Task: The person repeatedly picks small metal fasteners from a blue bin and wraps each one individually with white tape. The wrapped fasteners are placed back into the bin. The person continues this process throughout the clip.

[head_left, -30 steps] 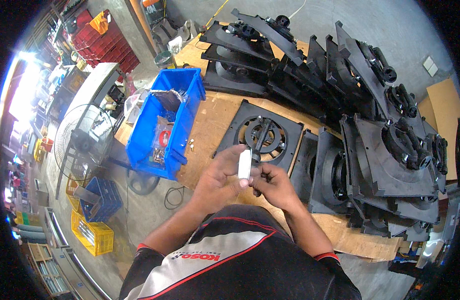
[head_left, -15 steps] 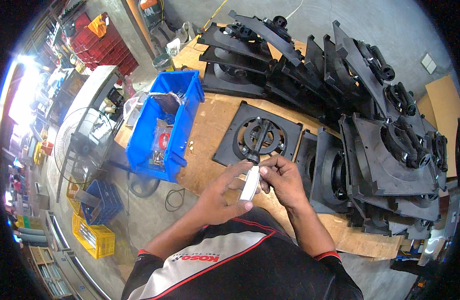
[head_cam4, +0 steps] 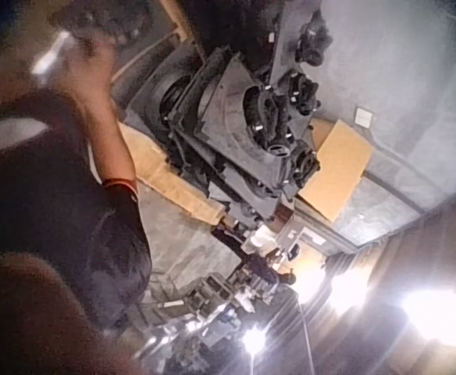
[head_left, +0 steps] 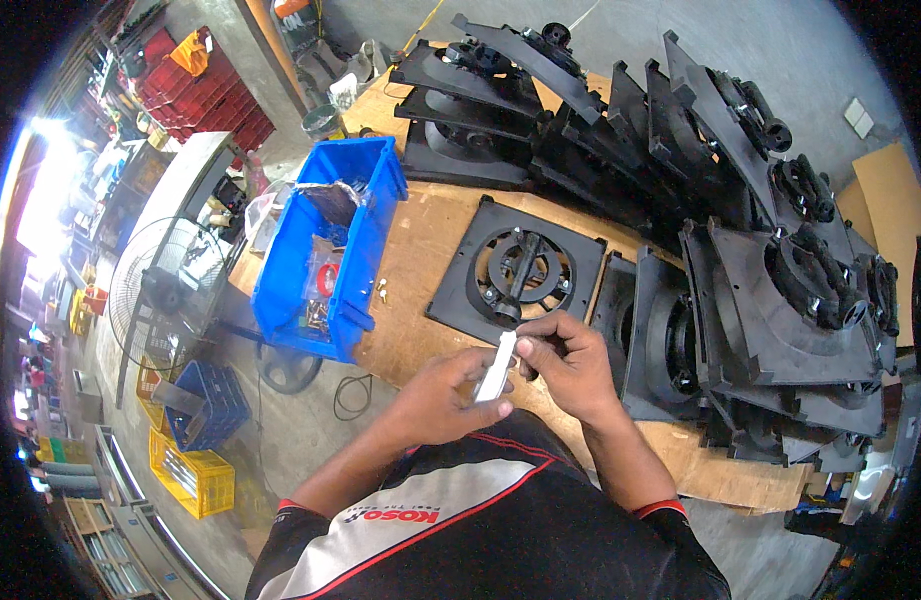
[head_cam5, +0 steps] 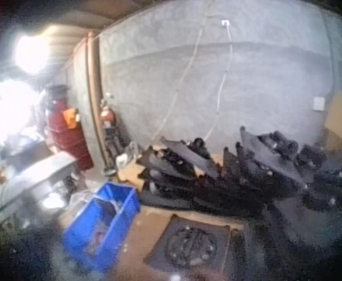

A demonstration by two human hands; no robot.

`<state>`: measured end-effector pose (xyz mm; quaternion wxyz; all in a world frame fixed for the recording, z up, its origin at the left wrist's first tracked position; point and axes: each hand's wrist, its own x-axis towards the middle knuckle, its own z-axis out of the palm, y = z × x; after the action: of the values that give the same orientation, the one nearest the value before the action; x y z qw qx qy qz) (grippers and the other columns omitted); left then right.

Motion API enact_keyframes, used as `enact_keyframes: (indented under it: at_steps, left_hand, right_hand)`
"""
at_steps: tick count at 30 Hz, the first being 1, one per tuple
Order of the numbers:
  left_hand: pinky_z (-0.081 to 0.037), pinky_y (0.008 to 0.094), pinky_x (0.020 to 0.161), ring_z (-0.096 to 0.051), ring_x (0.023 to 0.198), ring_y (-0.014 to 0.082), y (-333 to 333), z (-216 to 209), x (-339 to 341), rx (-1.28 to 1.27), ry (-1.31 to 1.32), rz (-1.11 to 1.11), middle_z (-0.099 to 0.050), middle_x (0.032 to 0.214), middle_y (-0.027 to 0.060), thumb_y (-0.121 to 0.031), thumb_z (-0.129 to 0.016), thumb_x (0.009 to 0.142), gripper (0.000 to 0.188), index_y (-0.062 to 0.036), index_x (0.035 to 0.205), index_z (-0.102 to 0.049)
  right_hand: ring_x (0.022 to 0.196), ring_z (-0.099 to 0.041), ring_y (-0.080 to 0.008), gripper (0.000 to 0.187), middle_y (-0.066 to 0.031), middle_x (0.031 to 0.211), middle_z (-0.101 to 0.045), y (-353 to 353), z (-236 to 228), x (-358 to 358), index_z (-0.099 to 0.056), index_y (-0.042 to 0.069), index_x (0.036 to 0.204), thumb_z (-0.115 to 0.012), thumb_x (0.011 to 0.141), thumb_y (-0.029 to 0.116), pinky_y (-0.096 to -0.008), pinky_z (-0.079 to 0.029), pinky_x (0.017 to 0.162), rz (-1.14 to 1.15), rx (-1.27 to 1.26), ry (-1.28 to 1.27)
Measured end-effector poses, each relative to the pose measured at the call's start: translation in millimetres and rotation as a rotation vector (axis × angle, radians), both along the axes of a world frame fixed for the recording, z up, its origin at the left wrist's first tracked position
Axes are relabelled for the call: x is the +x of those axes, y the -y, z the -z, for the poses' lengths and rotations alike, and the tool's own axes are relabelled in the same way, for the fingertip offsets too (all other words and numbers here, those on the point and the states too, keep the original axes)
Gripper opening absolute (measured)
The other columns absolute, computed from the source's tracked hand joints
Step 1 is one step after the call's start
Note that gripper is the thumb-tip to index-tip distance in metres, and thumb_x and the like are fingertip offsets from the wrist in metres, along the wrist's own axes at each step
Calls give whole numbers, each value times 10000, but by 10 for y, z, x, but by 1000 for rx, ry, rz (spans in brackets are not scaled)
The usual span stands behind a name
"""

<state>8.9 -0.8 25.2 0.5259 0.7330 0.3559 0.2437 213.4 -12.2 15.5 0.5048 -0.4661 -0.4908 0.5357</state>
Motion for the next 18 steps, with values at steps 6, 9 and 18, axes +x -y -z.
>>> enact_keyframes:
  at_steps: [6, 9, 18]
  left_hand:
    - [-520, 311, 792, -681, 872, 165, 48, -5, 23, -246, 160, -71, -694, 934, 100, -235, -582, 997, 300, 39, 1111, -620]
    - [-514, 280, 726, -670, 821, 140, 66, -3, -12, -394, 238, -94, -696, 874, 80, -243, -525, 1024, 299, 27, 1099, -627]
    - [-526, 270, 663, -672, 721, 170, 73, -174, -53, -756, 543, -231, -694, 917, 158, -229, -525, 1008, 272, 12, 1080, -629]
  right_hand:
    - [792, -692, -237, 124, -129, 895, -703, -86, 72, 5, -687, 19, 980, -678, 858, 44, -340, -541, 689, 94, 388, 436]
    - [856, -689, -300, 185, -146, 944, -700, -102, 66, 10, -695, 42, 1005, -685, 820, 37, -381, -548, 714, 97, 558, 630]
    - [841, -675, -303, 306, -125, 1024, -678, -134, 186, 121, -686, 75, 1090, -682, 785, 47, -375, -553, 675, 30, 922, 717]
